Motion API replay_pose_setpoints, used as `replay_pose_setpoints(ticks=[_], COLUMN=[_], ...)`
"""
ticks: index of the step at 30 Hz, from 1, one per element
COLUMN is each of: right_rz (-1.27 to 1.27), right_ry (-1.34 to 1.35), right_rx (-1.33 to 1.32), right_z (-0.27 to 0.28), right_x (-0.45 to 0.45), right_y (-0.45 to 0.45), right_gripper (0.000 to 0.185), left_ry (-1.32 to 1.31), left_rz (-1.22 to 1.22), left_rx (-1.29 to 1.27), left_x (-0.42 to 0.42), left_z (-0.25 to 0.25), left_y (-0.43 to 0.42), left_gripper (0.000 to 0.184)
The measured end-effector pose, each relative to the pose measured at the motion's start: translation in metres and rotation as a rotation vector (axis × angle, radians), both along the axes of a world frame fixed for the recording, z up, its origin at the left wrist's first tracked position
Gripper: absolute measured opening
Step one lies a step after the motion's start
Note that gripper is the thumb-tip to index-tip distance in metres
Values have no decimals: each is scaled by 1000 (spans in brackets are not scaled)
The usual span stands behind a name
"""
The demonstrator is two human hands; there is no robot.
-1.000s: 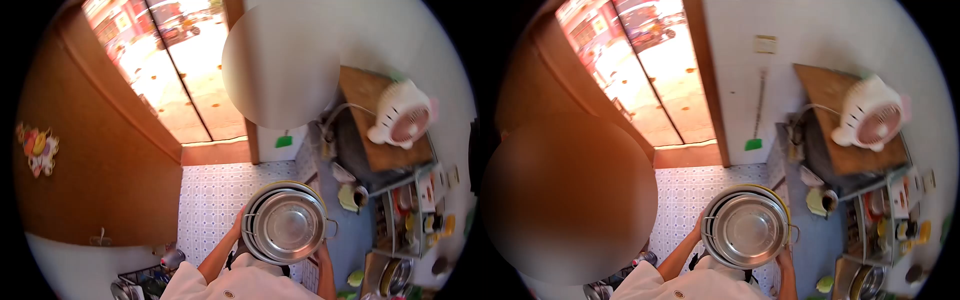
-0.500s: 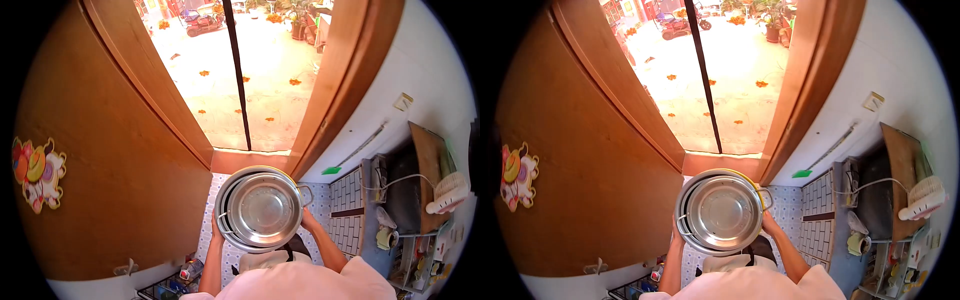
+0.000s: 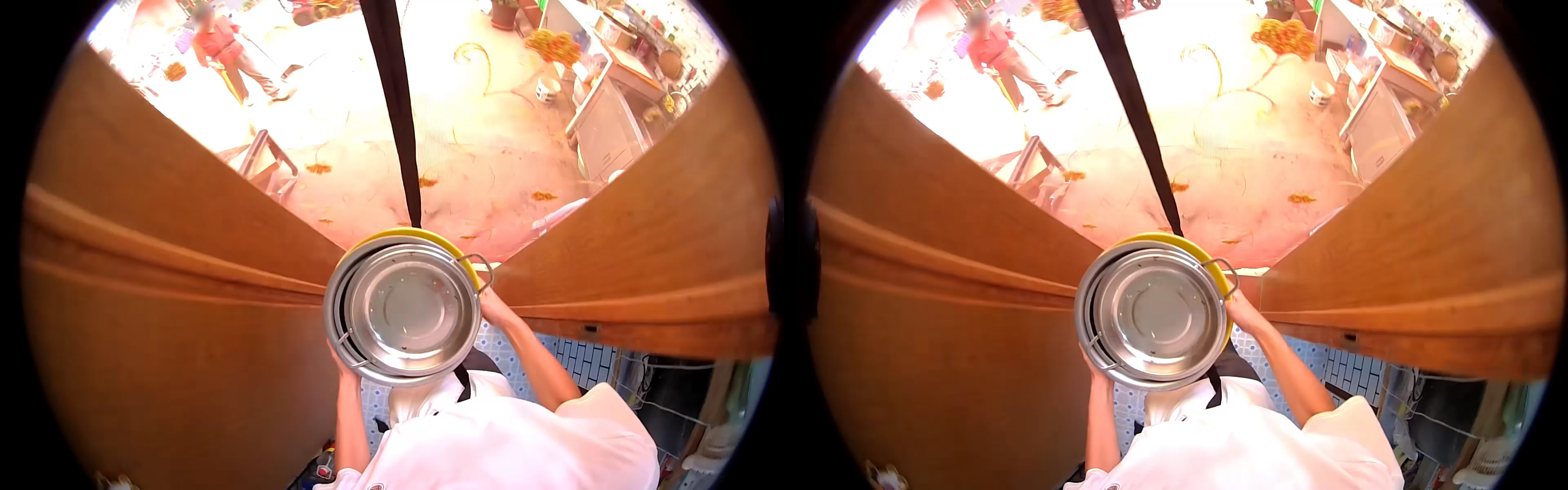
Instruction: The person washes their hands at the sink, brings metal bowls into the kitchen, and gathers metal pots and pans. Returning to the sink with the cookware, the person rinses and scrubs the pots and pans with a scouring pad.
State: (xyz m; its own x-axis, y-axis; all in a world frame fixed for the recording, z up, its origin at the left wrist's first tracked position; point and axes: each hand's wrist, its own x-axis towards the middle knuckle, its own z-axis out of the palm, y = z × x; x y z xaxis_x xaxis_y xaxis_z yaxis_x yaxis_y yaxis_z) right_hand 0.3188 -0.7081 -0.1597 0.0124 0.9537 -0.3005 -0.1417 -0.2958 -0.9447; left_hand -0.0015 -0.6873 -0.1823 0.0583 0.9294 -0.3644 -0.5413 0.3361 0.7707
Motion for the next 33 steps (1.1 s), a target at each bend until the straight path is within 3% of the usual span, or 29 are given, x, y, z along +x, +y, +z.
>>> replay_pose_setpoints(ticks=[2,4,6,8,9,12,14,16,20,24,25,29,33], right_rz=[-33,-106,-141,-253,-305,-270,-387,-539,-436,-521,-551,-790,-896], right_ry=[51,-14,71,129,149,184,208,262,274,219,267,241,248], right_rx=[-81,-122,-126,-149,-45,-197,-175,-96,-199,-236,-214,-239,-253], right_z=[-18,7,-5,20,4,-23,-24,-29,-28,-40,-48,-52,-90], right_x=[21,22,16,-7,-11,-19,-37,-56,-45,-60,-68,-86,-85], right_y=[45,26,9,-15,-27,-56,-74,-87,-54,-70,-73,-87,-120], right_gripper=[48,46,44,42,40,32,31,28,27,33,35,38,38], left_ry=[-3,-58,-73,-160,-155,-128,-165,-147,-11,-143,-194,0,-147], left_rz=[-9,-3,-7,-90,-146,-160,-248,-313,-216,-324,-373,-442,-649], left_rx=[22,73,75,134,154,95,109,60,-190,-361,-244,-185,-177], left_x=[25,24,14,2,-2,-12,-13,-22,-19,-22,-32,-13,2], left_z=[9,-7,-7,-10,-7,-7,-2,-13,-15,7,-35,-51,-92], left_y=[52,46,35,30,29,22,21,20,31,29,37,64,85], left_gripper=[52,51,49,46,46,46,47,47,54,57,58,55,52])
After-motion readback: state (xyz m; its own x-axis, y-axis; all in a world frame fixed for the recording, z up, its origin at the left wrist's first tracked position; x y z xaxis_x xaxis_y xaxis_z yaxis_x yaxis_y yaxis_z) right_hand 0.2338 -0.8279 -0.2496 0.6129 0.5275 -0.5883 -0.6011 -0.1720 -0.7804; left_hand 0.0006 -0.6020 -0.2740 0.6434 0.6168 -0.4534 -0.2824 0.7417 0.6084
